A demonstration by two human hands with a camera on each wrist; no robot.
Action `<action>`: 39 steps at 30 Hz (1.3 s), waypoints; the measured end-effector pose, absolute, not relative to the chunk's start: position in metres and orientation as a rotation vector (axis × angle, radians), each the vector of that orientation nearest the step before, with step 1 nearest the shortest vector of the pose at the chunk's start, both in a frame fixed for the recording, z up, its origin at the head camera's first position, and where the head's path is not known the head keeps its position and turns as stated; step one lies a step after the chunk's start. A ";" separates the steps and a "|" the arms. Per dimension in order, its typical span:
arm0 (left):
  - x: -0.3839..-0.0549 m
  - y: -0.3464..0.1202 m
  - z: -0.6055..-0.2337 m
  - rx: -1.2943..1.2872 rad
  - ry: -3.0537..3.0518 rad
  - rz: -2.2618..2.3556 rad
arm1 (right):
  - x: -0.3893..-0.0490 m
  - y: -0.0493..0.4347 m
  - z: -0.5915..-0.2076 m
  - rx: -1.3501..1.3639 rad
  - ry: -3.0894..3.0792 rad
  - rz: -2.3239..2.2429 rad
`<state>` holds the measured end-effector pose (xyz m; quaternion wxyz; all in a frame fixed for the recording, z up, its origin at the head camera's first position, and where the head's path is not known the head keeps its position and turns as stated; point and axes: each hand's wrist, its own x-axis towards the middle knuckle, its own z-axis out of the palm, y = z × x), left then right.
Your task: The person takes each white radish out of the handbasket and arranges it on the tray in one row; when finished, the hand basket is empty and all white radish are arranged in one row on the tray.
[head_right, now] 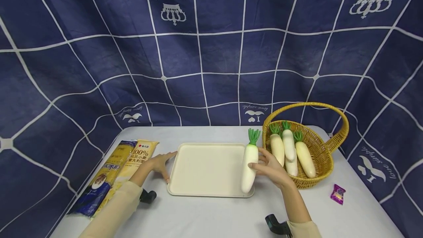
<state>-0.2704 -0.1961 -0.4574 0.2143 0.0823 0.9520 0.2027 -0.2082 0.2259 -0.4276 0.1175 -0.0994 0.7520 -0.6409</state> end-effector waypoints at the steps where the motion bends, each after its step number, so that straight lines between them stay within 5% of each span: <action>1: -0.270 -0.196 -0.457 0.230 2.641 0.562 | -0.210 0.223 -0.428 -0.301 2.191 -1.880; 39: -0.271 -0.196 -0.458 0.206 2.635 0.596 | -0.257 0.120 -0.448 -0.348 2.048 -1.926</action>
